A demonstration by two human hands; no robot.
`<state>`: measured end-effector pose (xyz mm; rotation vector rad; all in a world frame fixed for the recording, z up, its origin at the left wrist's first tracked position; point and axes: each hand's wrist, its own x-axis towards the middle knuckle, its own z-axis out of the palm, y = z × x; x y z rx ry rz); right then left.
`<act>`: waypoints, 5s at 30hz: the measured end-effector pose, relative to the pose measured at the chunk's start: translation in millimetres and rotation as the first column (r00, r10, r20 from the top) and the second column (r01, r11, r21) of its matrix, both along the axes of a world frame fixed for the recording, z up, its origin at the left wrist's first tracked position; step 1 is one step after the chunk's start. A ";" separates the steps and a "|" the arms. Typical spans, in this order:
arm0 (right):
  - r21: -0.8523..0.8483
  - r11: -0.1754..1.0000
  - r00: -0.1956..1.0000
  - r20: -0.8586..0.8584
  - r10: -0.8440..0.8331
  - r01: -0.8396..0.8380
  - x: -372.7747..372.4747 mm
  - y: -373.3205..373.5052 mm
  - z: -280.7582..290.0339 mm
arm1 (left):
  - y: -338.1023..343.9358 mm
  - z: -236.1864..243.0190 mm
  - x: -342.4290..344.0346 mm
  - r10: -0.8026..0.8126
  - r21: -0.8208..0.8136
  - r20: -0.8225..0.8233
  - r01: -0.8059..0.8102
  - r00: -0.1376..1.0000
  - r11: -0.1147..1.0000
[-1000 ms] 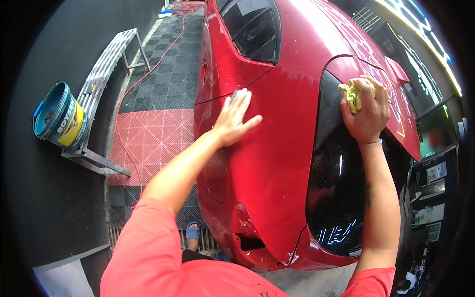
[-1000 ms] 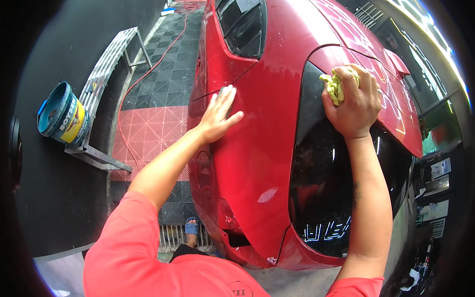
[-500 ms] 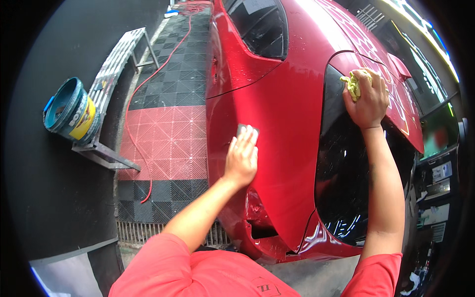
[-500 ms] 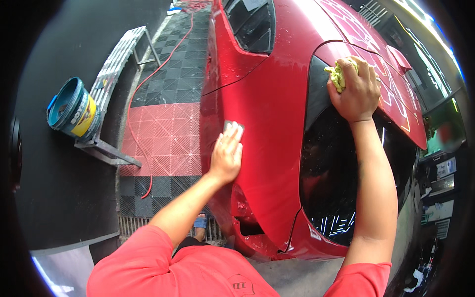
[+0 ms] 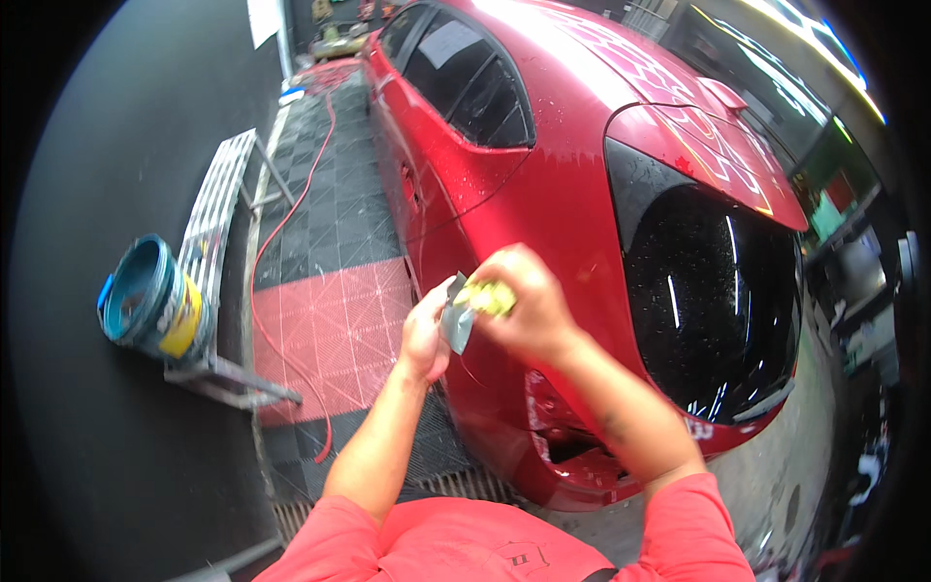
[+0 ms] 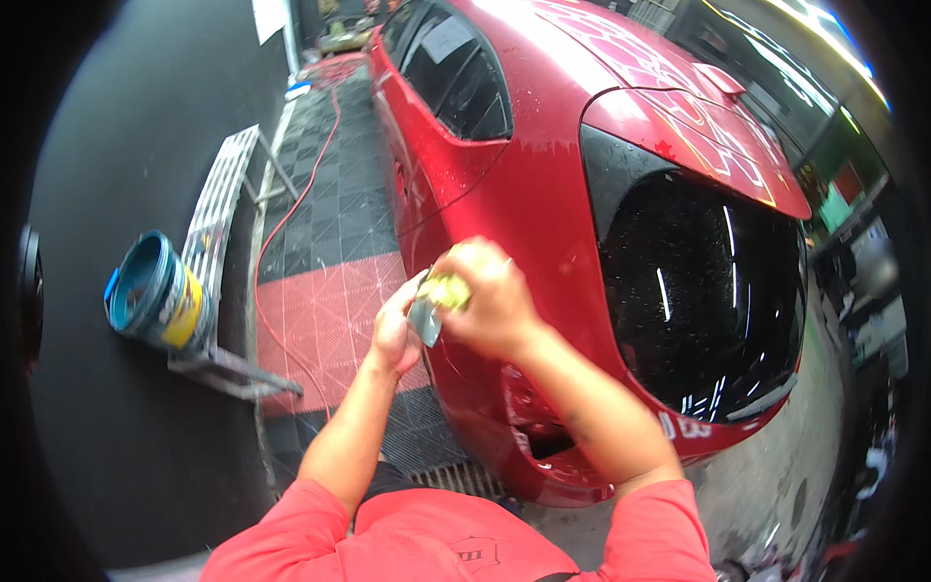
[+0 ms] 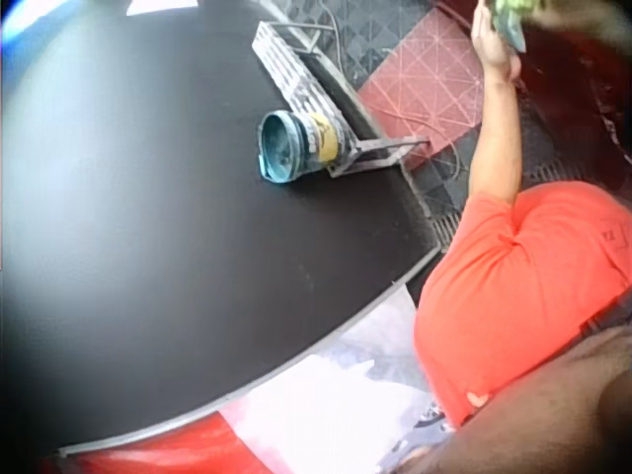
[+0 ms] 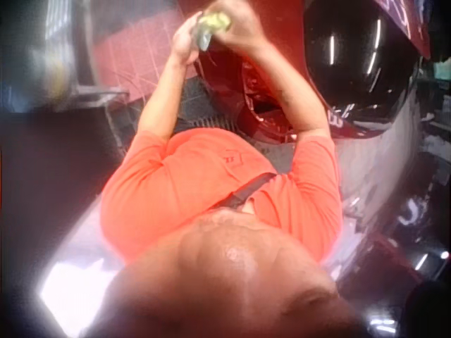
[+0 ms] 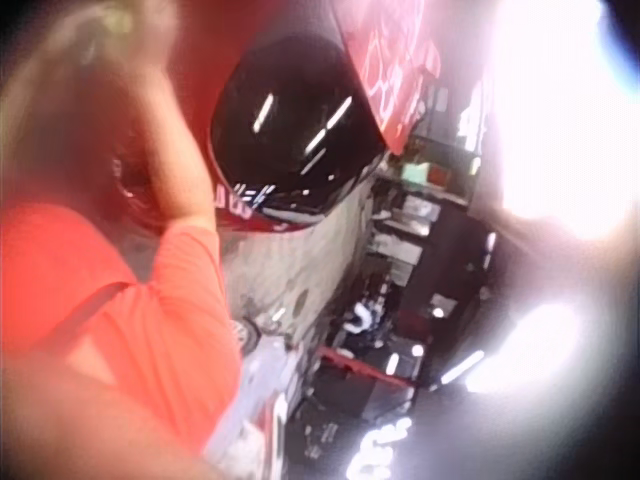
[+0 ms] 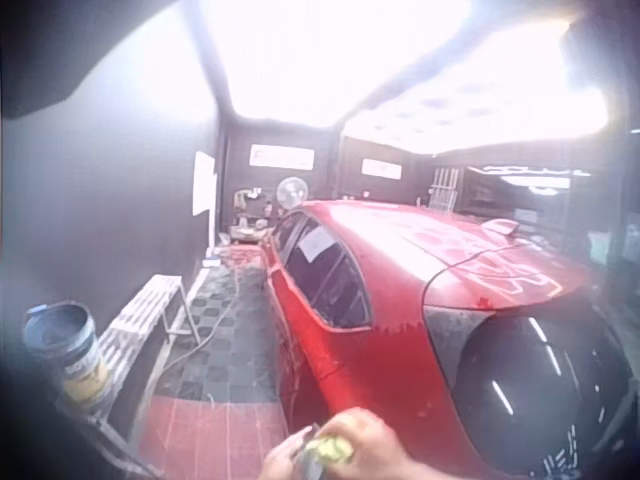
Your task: The person wet-sands the rear exterior panels of a red car using a sanding block and a cloth, frequently dipping the cloth into a bucket of water to wet the surface.
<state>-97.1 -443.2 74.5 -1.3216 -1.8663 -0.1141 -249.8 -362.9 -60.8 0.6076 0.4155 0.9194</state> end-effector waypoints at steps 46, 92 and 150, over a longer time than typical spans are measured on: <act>-0.109 -0.433 -0.430 0.049 -0.901 0.895 -73.6 282.2 -139.6 | 349.6 270.6 260.3 -0.636 0.781 0.039 -0.420 0.771 -0.462; 0.118 -0.387 -0.405 0.269 -0.874 0.914 37.8 279.6 -62.1 | 398.6 218.9 343.4 -0.530 0.561 0.365 -0.635 0.766 -0.531; -0.645 -0.394 -0.591 -0.762 0.265 0.654 -297.3 327.3 -258.7 | 400.4 223.2 339.6 -0.593 0.584 0.276 -0.622 0.757 -0.523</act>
